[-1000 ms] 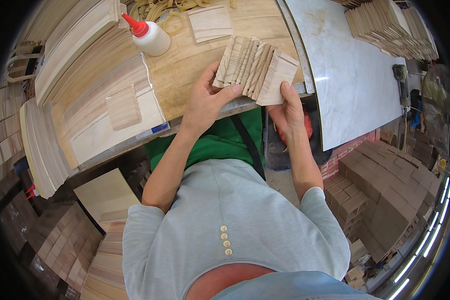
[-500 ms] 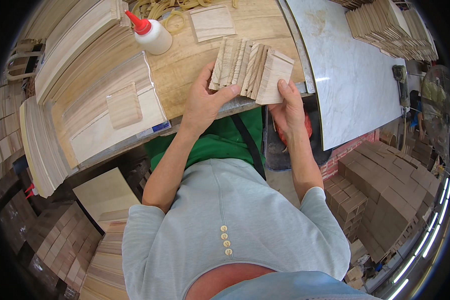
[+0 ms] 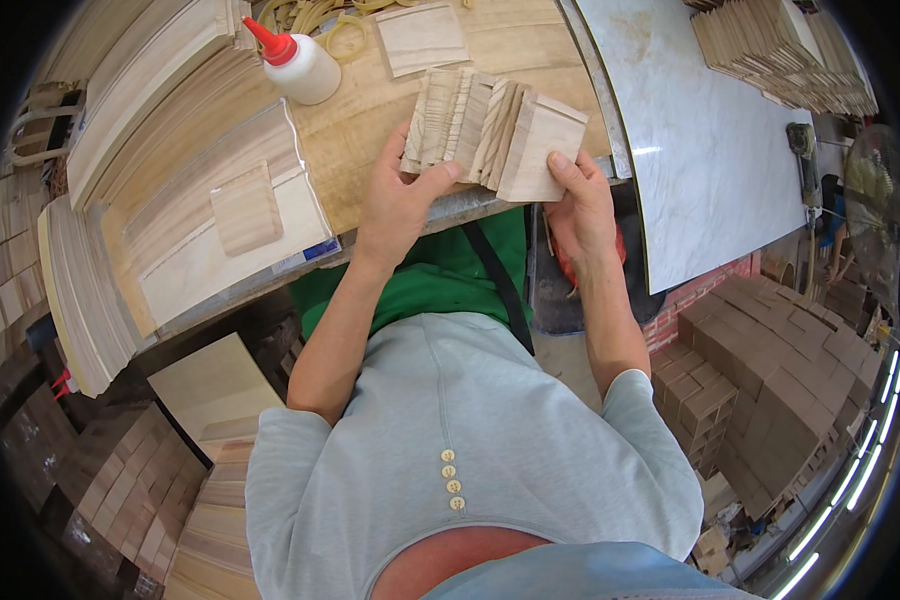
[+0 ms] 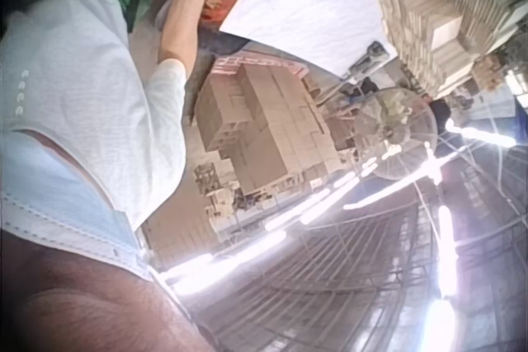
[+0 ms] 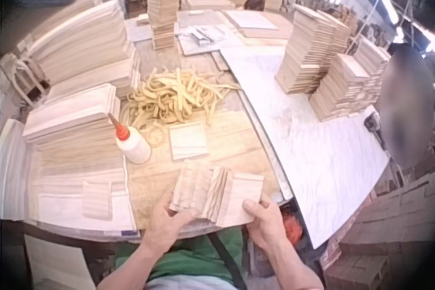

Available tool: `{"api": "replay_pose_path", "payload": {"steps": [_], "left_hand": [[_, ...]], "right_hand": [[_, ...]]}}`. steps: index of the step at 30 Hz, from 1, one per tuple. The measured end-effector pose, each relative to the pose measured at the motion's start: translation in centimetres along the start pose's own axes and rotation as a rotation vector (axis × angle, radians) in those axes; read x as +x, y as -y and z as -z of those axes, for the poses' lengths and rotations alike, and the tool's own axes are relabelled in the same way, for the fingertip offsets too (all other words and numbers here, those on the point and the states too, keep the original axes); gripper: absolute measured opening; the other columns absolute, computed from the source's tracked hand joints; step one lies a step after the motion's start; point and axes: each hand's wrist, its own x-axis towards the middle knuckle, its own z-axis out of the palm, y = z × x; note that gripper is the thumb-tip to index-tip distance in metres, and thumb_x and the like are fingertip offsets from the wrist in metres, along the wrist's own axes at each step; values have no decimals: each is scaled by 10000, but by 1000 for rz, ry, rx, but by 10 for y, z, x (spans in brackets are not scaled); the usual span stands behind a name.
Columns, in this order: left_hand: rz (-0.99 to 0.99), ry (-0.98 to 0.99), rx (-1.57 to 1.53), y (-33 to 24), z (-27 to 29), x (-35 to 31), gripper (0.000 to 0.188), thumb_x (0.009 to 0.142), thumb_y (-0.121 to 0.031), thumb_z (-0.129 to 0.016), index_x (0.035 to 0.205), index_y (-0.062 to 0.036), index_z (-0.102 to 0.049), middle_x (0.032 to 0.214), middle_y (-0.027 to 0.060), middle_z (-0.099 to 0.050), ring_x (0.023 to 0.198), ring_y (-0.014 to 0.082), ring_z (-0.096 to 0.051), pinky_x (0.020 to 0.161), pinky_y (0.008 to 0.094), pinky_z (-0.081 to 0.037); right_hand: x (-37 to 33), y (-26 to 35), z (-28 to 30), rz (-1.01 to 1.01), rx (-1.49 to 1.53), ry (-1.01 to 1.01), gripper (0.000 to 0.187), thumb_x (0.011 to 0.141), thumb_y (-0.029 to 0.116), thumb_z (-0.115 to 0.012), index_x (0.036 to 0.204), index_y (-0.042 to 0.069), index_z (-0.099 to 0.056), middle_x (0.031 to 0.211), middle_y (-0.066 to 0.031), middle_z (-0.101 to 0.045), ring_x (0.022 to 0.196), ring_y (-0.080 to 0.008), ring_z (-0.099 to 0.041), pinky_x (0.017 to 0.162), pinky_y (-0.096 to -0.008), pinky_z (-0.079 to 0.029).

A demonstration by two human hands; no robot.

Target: Applying glue to wooden panels and stacking them to assemble wooden components in a factory setting.

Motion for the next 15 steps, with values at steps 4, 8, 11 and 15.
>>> {"api": "replay_pose_path", "payload": {"steps": [4, 8, 11, 15], "left_hand": [[-18, -13, 12, 5, 6, 2, 520, 854, -33, -621, 1331, 40, -427, 1220, 101, -578, 1097, 152, -571, 960, 290, -447], [-12, -1, -38, 7, 8, 2, 538, 850, -40, -635, 1340, 36, -427, 1238, 102, -569, 1115, 154, -559, 969, 291, -438], [58, 12, -139, 9, 16, 6, 558, 845, -47, -648, 1349, 34, -423, 1253, 101, -560, 1139, 158, -543, 985, 295, -427], [38, 32, -75, 3, 17, 8, 575, 840, -48, -658, 1356, 34, -419, 1260, 100, -554, 1154, 156, -529, 998, 296, -417]], "right_hand": [[2, 1, 3, -6, 15, -9, 461, 864, 126, -689, 1255, -36, -507, 1198, -128, -610, 1077, -203, -600, 957, -355, -469], [5, 0, 5, -11, 32, -9, 461, 867, 126, -687, 1258, -36, -505, 1198, -128, -612, 1084, -204, -600, 966, -354, -467], [6, 0, 9, -26, 60, -1, 457, 868, 122, -685, 1257, -35, -505, 1196, -128, -613, 1084, -202, -600, 973, -357, -465], [7, -3, 14, -28, 63, 0, 454, 866, 115, -686, 1256, -34, -506, 1196, -126, -614, 1077, -202, -604, 966, -354, -472]]}}
